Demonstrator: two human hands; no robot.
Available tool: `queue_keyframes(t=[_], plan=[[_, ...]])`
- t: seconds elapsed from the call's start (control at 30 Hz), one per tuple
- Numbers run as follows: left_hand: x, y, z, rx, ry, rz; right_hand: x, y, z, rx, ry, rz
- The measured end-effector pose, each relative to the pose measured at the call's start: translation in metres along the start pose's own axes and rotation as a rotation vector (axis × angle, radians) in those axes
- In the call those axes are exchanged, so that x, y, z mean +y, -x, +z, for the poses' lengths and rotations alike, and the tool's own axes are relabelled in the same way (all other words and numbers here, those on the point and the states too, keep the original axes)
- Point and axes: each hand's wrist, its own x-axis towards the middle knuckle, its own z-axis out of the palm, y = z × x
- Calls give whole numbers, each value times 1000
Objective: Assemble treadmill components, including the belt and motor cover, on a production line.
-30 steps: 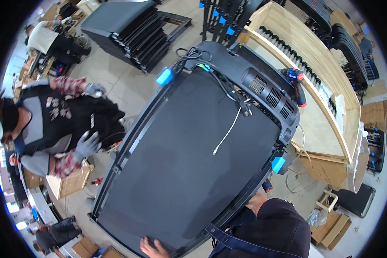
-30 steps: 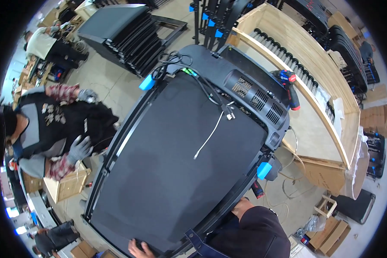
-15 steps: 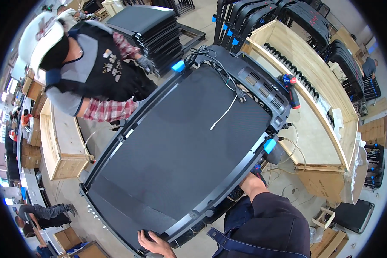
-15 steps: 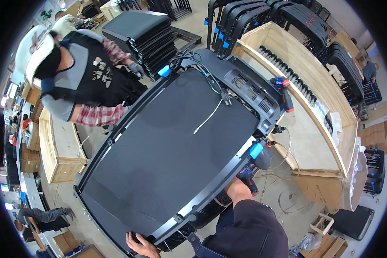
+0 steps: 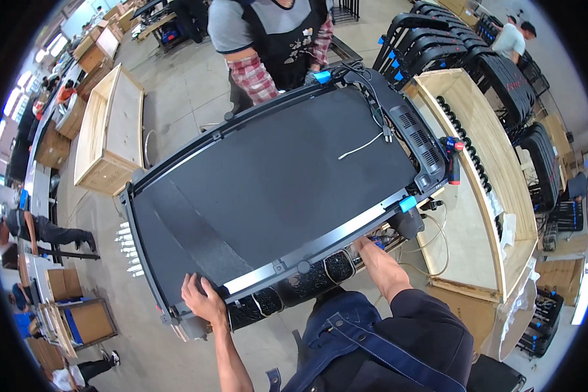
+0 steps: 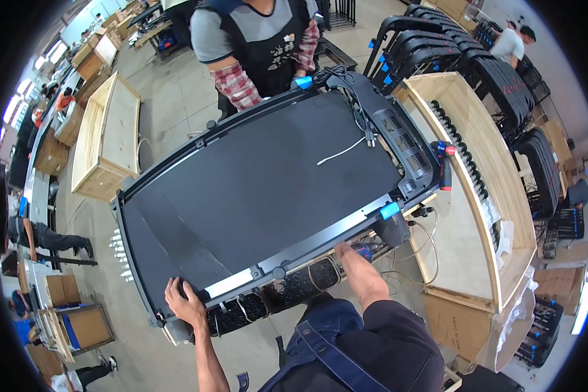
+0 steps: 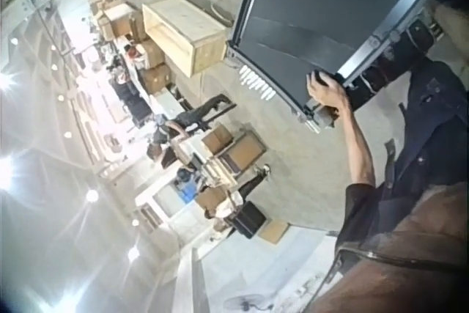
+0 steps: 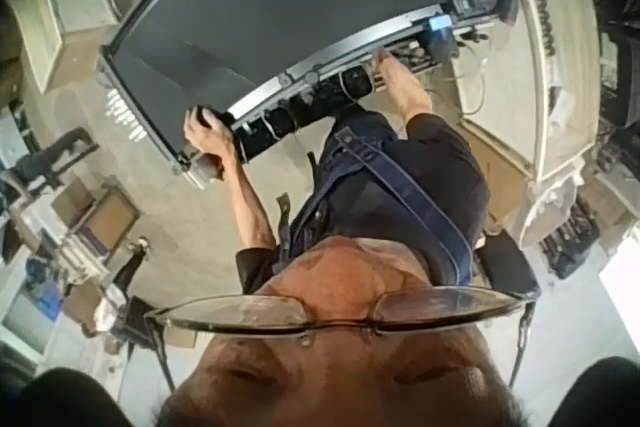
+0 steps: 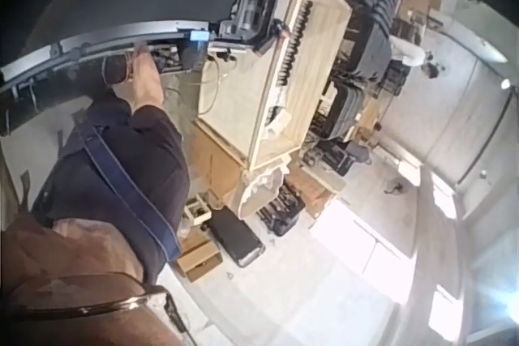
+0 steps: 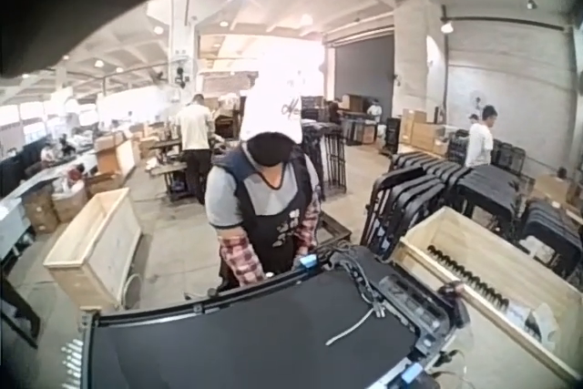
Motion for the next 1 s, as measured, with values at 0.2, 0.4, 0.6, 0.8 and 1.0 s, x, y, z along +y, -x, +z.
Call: queue_keyframes(t=[0.2, 0.4, 0.6, 0.8, 1.0], plan=[[3, 3, 0, 22, 0, 14, -15, -22, -19, 21, 119, -93], [9, 0, -2, 34, 31, 29, 12, 18, -66, 62, 208, -219], [1, 4, -6, 72, 26, 13, -24, 172, -7, -607, 1012, 136], [-3, 5, -9, 117, 37, 40, -132, 228, 67, -585, 631, -138], [-9, 12, -8, 103, 19, 42, -160, 235, 57, -332, 96, 4]])
